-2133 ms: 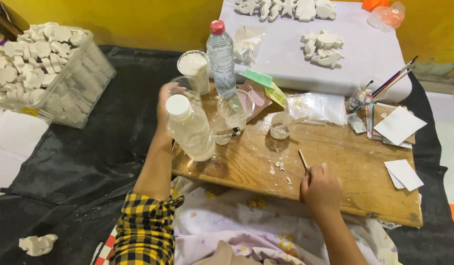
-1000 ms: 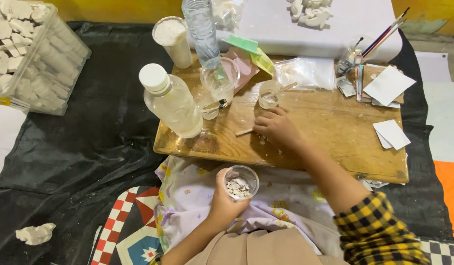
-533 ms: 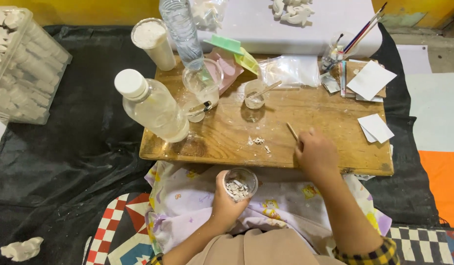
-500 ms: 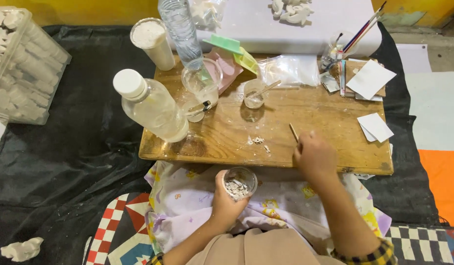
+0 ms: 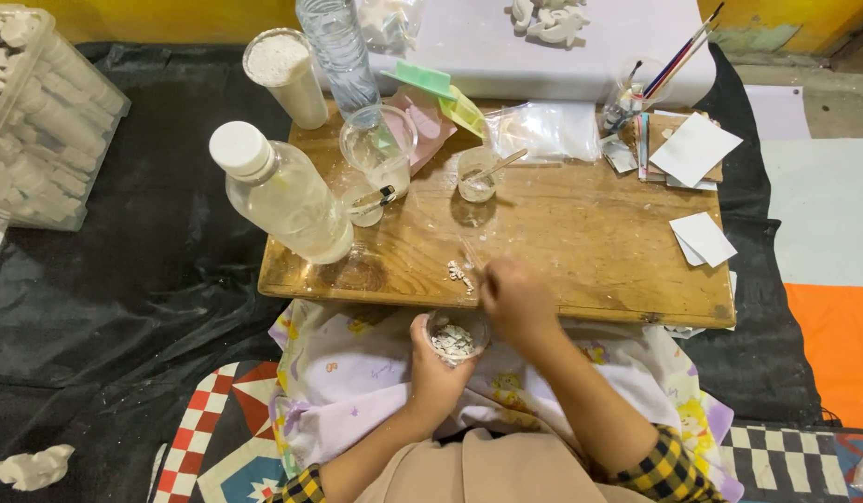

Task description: Mixing plaster powder with water in small containers and preparing it for casting into molds.

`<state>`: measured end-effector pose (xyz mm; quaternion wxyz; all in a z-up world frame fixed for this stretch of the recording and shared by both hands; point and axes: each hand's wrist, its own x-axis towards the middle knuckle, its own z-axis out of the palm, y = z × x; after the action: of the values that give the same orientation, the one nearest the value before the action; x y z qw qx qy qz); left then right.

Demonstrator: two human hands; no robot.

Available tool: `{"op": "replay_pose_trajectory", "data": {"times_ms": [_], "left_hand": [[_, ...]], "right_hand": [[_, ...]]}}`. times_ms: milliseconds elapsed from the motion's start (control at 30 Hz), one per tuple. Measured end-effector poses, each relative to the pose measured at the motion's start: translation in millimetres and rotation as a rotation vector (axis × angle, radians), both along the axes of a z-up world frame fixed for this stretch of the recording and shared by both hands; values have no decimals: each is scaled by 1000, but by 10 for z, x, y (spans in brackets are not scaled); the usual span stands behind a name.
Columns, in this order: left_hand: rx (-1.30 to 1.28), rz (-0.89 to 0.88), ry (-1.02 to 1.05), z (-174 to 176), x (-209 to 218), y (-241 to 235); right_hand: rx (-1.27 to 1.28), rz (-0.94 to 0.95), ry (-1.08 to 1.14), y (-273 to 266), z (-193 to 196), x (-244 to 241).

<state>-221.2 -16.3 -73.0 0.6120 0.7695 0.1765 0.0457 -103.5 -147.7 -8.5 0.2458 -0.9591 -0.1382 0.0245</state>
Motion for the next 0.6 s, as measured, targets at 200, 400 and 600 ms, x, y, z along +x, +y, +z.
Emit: {"op": "replay_pose_trajectory", "data": {"times_ms": [200, 400, 600], "left_hand": [[-5, 4, -30, -10, -1, 42], [2, 73, -137, -137, 35, 14], [9, 97, -127, -94, 25, 28]], "right_hand": [[-40, 264, -433, -272, -151, 618], [-163, 531, -612, -93, -739, 641], [-162, 685, -473, -87, -359, 171]]}}
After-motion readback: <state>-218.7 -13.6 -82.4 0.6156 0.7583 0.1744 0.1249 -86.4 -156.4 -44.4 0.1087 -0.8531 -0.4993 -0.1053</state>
